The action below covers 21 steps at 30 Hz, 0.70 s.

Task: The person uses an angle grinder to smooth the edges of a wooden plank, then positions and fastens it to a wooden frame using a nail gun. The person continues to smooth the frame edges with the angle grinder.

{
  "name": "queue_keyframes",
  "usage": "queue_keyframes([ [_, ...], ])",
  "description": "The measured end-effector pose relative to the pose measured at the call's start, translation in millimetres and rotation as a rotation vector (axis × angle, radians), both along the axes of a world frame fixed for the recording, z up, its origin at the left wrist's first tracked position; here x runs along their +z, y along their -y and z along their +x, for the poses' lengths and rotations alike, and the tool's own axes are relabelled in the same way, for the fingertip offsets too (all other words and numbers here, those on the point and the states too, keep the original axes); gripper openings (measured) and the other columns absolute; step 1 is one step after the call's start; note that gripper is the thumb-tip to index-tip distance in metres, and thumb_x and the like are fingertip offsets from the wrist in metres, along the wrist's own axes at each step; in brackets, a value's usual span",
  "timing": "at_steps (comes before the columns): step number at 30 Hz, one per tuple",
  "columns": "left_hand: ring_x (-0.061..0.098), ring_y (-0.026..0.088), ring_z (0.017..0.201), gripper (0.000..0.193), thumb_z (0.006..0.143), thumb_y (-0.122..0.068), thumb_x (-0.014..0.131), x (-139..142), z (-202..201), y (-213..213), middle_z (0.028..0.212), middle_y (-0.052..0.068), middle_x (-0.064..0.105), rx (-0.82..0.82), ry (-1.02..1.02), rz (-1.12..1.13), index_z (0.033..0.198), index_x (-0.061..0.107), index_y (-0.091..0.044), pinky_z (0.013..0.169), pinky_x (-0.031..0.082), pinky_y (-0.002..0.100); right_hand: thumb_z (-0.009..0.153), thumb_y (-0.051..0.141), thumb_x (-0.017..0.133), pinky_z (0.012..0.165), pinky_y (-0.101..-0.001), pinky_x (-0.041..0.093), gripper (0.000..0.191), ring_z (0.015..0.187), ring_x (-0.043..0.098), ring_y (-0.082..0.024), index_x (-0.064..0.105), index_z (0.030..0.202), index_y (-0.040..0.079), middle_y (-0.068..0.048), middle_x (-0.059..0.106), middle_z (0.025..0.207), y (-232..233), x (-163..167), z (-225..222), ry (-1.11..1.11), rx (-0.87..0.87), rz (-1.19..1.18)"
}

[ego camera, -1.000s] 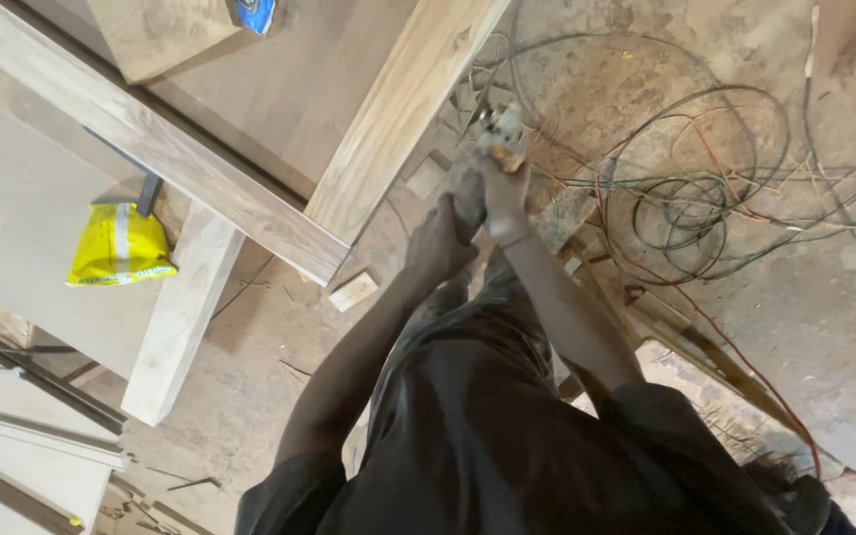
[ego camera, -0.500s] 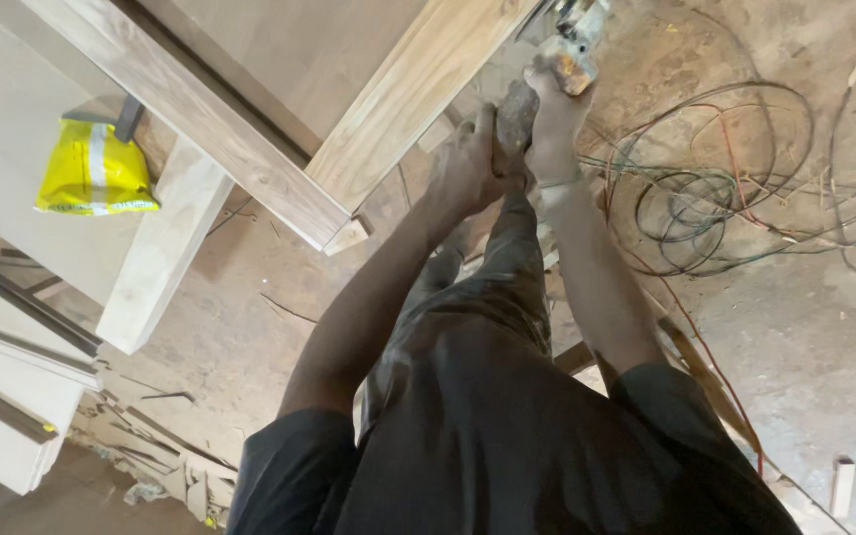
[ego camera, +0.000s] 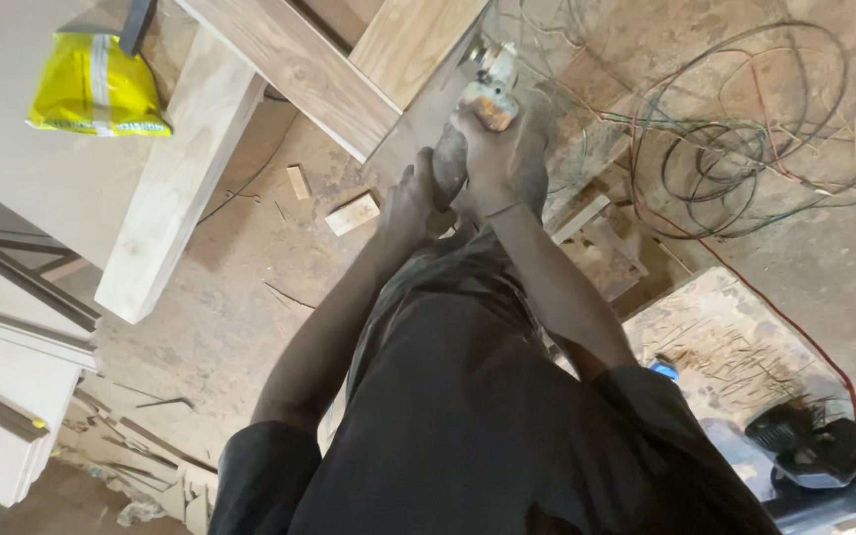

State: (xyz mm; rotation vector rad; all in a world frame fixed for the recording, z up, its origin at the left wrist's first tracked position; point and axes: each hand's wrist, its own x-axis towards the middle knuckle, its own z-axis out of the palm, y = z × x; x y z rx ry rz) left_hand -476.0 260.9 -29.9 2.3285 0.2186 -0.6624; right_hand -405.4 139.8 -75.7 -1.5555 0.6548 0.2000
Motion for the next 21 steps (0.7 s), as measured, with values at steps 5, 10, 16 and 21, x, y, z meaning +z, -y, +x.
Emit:
queue_keyframes([
  [5,0.067,0.052,0.091,0.094,0.066,-0.023,0.085,7.3,-68.6,-36.1,0.111,0.029,0.066,0.029,-0.045,0.100,0.144,0.034,-0.008,0.075,0.054,0.059,0.074,-0.005,0.081,0.082,-0.0357,0.060,0.073,0.095,0.070,-0.022,0.041,0.135,0.002,-0.012,0.067,0.108,-53.2,-1.6,-56.2,0.144,-0.156,0.443],
  [10,0.068,0.049,0.090,0.089,0.067,-0.022,0.080,32.4,-111.6,-49.0,0.108,0.028,0.066,0.072,-0.147,0.093,0.143,0.035,-0.008,0.077,0.054,0.057,0.075,0.000,0.083,0.079,-0.0329,0.059,0.070,0.093,0.067,-0.019,0.042,0.132,0.004,-0.012,0.064,0.111,-70.5,8.2,-104.3,0.050,-0.102,0.440],
  [16,0.068,0.048,0.094,0.083,0.067,-0.024,0.081,42.3,-80.8,-16.4,0.107,0.025,0.069,0.086,-0.171,0.086,0.138,0.041,-0.010,0.079,0.053,0.058,0.079,0.003,0.089,0.084,-0.0349,0.058,0.052,0.096,0.067,-0.021,0.057,0.120,-0.003,-0.014,0.067,0.109,-38.5,-1.7,-81.6,0.077,-0.070,0.345],
  [21,0.070,0.045,0.093,0.091,0.069,-0.023,0.078,27.8,3.2,26.8,0.107,0.024,0.069,0.041,-0.068,-0.007,0.148,0.037,-0.007,0.079,0.055,0.054,0.070,0.000,0.084,0.082,-0.0334,0.059,0.052,0.096,0.069,-0.020,0.059,0.115,0.003,-0.007,0.069,0.109,14.9,-18.6,3.5,0.234,-0.253,0.344],
])
